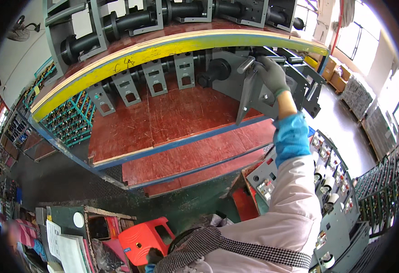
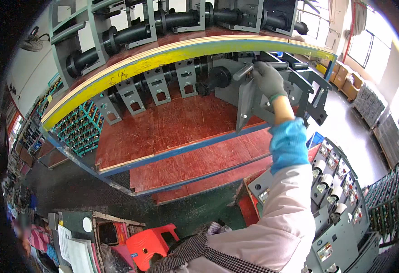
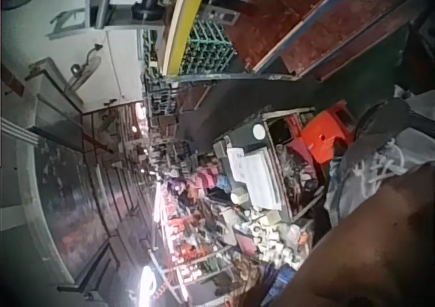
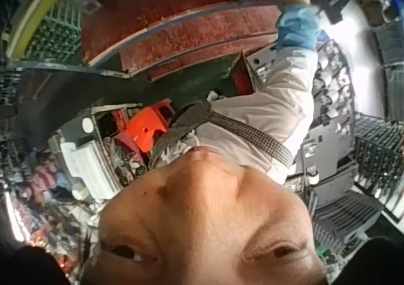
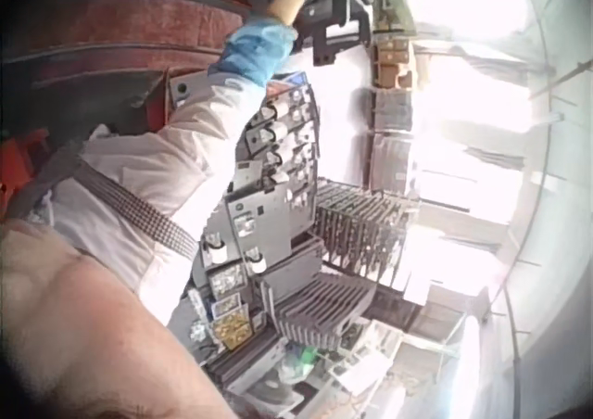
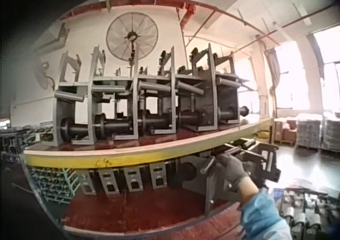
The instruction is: The recorder assembles a metal electronic component housing using an electric screwdriver, picking up parts, aligning them, and driving screws.
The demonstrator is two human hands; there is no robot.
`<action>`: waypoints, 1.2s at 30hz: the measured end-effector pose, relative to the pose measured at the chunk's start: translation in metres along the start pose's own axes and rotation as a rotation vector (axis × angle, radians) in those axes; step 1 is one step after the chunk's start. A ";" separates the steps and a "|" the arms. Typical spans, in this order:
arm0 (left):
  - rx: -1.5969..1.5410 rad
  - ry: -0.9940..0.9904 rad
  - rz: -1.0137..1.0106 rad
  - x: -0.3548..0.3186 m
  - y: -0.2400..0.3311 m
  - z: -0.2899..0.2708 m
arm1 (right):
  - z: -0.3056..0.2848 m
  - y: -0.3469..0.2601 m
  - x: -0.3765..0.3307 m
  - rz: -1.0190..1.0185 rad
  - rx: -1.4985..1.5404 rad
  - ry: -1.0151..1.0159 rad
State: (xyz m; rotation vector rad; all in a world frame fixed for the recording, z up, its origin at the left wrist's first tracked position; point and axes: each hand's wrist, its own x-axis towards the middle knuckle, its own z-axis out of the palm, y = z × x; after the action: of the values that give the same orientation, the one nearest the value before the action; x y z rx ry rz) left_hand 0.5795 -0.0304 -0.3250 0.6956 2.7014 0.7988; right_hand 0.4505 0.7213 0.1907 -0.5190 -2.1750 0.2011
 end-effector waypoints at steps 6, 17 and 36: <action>-1.030 0.149 -0.426 0.061 -0.007 -0.002 | 0.035 0.006 0.093 0.223 0.181 -0.583; 0.001 -0.048 -0.480 0.026 -0.031 0.047 | 0.059 -0.046 0.111 -0.381 -0.185 -0.784; -1.661 0.286 -0.711 0.030 0.116 -0.083 | -0.067 -0.305 -0.117 -1.078 0.239 -0.995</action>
State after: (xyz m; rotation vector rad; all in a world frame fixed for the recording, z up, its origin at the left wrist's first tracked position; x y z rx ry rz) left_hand 0.5675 0.0330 -0.1942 -0.7202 1.2640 2.2872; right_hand 0.4769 0.3938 0.2451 1.1377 -2.9567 0.1143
